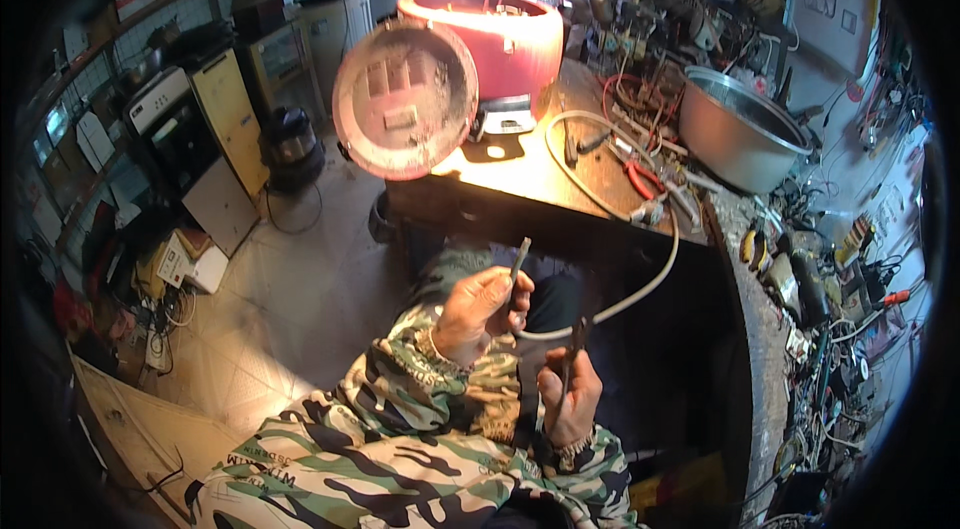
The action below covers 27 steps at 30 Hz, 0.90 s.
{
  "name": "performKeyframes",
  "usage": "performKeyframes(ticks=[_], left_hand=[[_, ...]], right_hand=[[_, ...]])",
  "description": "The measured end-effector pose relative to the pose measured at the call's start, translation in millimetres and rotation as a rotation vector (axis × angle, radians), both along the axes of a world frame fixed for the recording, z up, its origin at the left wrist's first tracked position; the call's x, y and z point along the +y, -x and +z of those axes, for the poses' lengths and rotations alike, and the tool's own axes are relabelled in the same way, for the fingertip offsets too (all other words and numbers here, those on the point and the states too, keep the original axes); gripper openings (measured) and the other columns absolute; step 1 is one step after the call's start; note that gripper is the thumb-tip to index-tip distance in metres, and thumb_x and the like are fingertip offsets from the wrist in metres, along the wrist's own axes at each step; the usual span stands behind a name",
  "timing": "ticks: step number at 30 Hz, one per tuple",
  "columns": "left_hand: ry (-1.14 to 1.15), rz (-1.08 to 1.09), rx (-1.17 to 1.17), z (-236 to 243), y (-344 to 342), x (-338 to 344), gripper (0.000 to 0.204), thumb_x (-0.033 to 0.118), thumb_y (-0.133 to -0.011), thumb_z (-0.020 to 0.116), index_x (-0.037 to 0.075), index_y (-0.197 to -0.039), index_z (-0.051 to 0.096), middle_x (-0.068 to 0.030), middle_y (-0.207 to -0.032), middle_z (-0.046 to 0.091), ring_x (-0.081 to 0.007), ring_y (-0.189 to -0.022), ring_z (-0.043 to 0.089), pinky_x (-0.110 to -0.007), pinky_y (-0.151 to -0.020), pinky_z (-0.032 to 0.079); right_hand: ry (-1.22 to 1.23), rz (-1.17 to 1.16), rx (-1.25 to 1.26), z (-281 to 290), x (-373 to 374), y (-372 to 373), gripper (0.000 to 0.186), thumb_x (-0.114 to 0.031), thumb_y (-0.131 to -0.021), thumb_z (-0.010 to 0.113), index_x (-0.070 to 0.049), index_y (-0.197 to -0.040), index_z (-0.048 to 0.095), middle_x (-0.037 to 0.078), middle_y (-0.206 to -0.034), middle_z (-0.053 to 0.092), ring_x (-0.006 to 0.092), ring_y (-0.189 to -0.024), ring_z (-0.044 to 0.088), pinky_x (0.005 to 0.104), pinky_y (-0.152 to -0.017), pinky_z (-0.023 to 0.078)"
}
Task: The person strips insulation from a power cord using pliers and wire cutters, then twists the exposed wires. The work is performed at a cluttered workbench with a disassembled red appliance nearby.
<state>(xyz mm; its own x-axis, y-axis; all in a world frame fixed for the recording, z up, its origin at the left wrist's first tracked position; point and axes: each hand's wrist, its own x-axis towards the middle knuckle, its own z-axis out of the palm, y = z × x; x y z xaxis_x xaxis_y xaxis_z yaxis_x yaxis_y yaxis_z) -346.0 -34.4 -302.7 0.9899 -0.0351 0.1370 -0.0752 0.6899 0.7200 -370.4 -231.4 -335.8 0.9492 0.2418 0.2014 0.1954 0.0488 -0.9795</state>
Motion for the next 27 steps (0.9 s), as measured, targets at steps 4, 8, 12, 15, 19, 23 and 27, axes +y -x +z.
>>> performKeyframes(ticks=[4,8,12,15,19,23,27], left_hand=[[-0.213,0.111,0.023,-13.1,6.6,0.0,0.03,0.026,-0.102,0.058,-0.003,-0.111,0.063,-0.0044,-0.08,0.065,-0.0101,-0.063,0.061,-0.021,-0.057,0.051],[-0.465,0.217,0.037,-24.5,11.4,-2.4,0.026,0.018,-0.102,0.057,-0.005,-0.113,0.064,-0.0049,-0.079,0.065,-0.0079,-0.062,0.059,-0.02,-0.058,0.051],[-0.689,0.283,-0.021,-30.5,12.9,-8.3,0.021,0.011,-0.1,0.058,-0.002,-0.113,0.067,-0.0048,-0.08,0.066,-0.0065,-0.064,0.059,-0.02,-0.058,0.05],[-0.916,0.41,-0.192,-26.7,11.9,-12.0,0.018,0.005,-0.096,0.062,-0.003,-0.111,0.068,-0.0085,-0.083,0.07,-0.011,-0.068,0.065,-0.025,-0.061,0.052],[-1.191,0.507,-0.414,-27.4,2.7,-6.7,0.022,-0.002,-0.088,0.067,-0.003,-0.109,0.066,-0.0135,-0.078,0.064,-0.0253,-0.065,0.066,-0.031,-0.057,0.052],[-1.332,0.478,-0.462,-18.3,-5.3,-3.9,0.02,-0.005,-0.079,0.07,-0.001,-0.098,0.064,-0.0134,-0.082,0.062,-0.0303,-0.073,0.066,-0.035,-0.063,0.053],[-1.398,0.438,-0.575,-22.6,-19.3,2.9,0.023,-0.012,-0.078,0.066,-0.001,-0.098,0.066,-0.0144,-0.09,0.064,-0.0279,-0.075,0.068,-0.032,-0.064,0.055]], right_hand=[[0.344,-0.11,-0.201,-18.0,-4.1,4.2,0.044,-0.036,-0.085,0.076,0.003,-0.098,0.06,0.008,-0.076,0.06,0.0134,-0.068,0.054,0.0278,-0.063,0.045],[0.471,-0.095,-0.174,-14.5,-0.2,14.4,0.038,-0.033,-0.083,0.077,0.001,-0.091,0.062,0.012,-0.07,0.06,0.0236,-0.061,0.057,0.0346,-0.057,0.045],[0.495,-0.06,-0.126,-17.1,-0.2,15.1,0.037,-0.032,-0.081,0.08,-0.001,-0.084,0.061,0.011,-0.066,0.057,0.0282,-0.057,0.056,0.0371,-0.053,0.044],[0.528,-0.056,-0.138,-18.8,-1.2,11.3,0.039,-0.033,-0.079,0.081,-0.001,-0.084,0.059,0.012,-0.066,0.056,0.0295,-0.057,0.055,0.0382,-0.053,0.043],[0.617,-0.031,-0.215,-17.0,-4.1,-4.0,0.045,-0.035,-0.077,0.082,0.0,-0.081,0.054,0.014,-0.069,0.054,0.0315,-0.061,0.054,0.041,-0.055,0.042],[0.629,-0.032,-0.207,-4.5,-1.2,-17.9,0.048,-0.038,-0.077,0.082,0.0,-0.08,0.053,0.015,-0.072,0.054,0.0338,-0.064,0.056,0.0435,-0.057,0.043],[0.656,-0.018,-0.2,3.7,1.9,-31.4,0.049,-0.039,-0.076,0.082,0.0,-0.079,0.053,0.017,-0.073,0.055,0.0353,-0.066,0.056,0.0442,-0.059,0.044]])
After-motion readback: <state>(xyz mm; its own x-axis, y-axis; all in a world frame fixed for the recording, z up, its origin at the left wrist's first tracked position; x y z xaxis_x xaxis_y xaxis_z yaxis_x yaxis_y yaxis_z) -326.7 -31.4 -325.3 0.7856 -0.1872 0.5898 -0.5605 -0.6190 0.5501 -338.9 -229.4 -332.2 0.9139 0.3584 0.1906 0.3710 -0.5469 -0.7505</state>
